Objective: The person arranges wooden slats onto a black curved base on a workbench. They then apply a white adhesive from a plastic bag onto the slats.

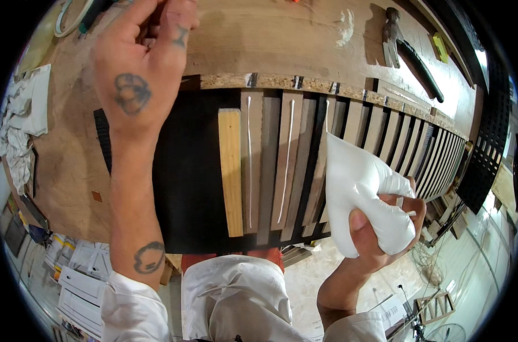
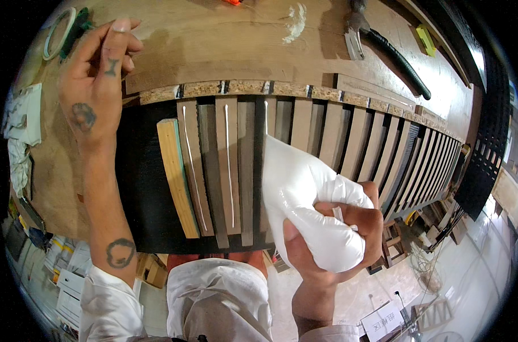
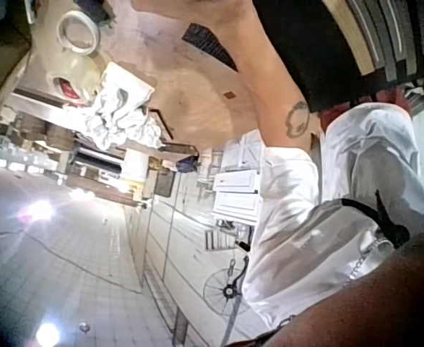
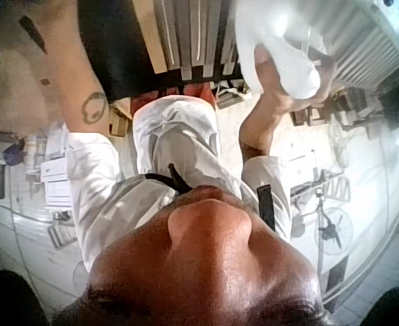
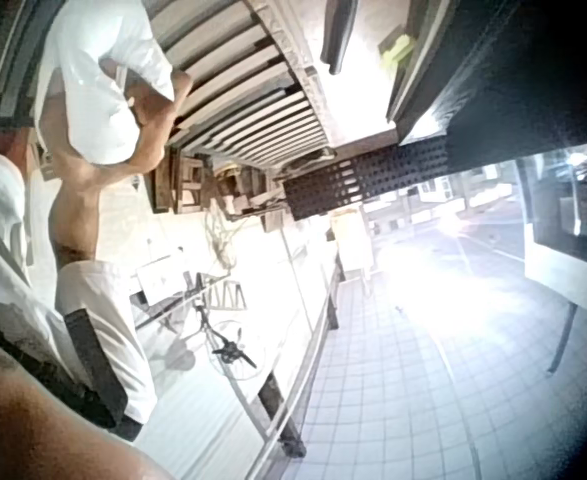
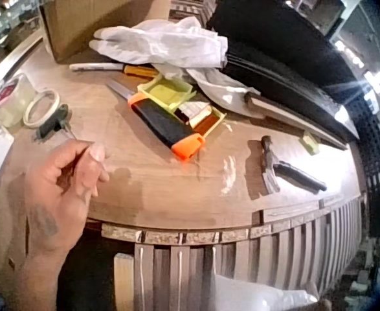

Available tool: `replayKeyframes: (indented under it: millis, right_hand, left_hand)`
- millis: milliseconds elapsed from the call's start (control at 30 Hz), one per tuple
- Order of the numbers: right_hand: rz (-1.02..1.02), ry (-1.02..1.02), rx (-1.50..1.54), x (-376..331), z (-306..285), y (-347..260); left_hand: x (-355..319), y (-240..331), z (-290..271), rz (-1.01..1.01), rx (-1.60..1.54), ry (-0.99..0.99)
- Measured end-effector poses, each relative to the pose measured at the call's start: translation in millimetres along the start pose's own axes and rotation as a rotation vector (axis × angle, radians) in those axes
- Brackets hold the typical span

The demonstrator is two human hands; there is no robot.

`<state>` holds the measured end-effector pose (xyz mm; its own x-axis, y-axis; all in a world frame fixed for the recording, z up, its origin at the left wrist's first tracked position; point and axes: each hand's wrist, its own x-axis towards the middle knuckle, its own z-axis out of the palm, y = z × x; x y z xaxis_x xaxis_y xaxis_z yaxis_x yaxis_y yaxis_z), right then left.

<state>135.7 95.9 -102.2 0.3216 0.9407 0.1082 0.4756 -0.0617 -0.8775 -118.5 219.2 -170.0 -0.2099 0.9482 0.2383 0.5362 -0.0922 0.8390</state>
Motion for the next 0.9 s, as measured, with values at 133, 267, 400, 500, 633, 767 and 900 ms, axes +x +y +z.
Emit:
replayKeyframes:
  millis: [133,267,400,500,633,767,900]
  right_hand:
    - [0.027,-0.019,-0.009,-10.0,-5.7,-2.8]
    - [-0.034,-0.153,-0.174,-19.8,-21.7,-5.5]
    - [0.069,-0.027,-0.091,-40.1,-23.2,-7.5]
    - [0.091,-0.033,-0.161,-52.7,-31.4,-8.7]
    - [0.090,-0.162,-0.189,-67.6,-49.3,-9.7]
    - [0.130,-0.153,-0.179,-78.9,-51.6,-10.2]
    - [0.155,-0.176,-0.165,-84.5,-62.0,-8.4]
  left_hand:
    - [0.1,-3.5,-1.5,0.005,-0.004,-0.005]
    - [-3.2,2.0,1.0,-0.019,0.062,0.045]
    - [1.8,2.8,6.6,0.012,-0.049,0.090]
    - [1.8,-4.3,7.1,-0.003,-0.068,0.061]
    - [-2.4,8.5,5.6,0.002,-0.009,0.064]
    - [-3.9,4.6,5.4,0.020,-0.006,0.058]
    - [-6.9,18.2,10.2,0.091,0.026,0.082]
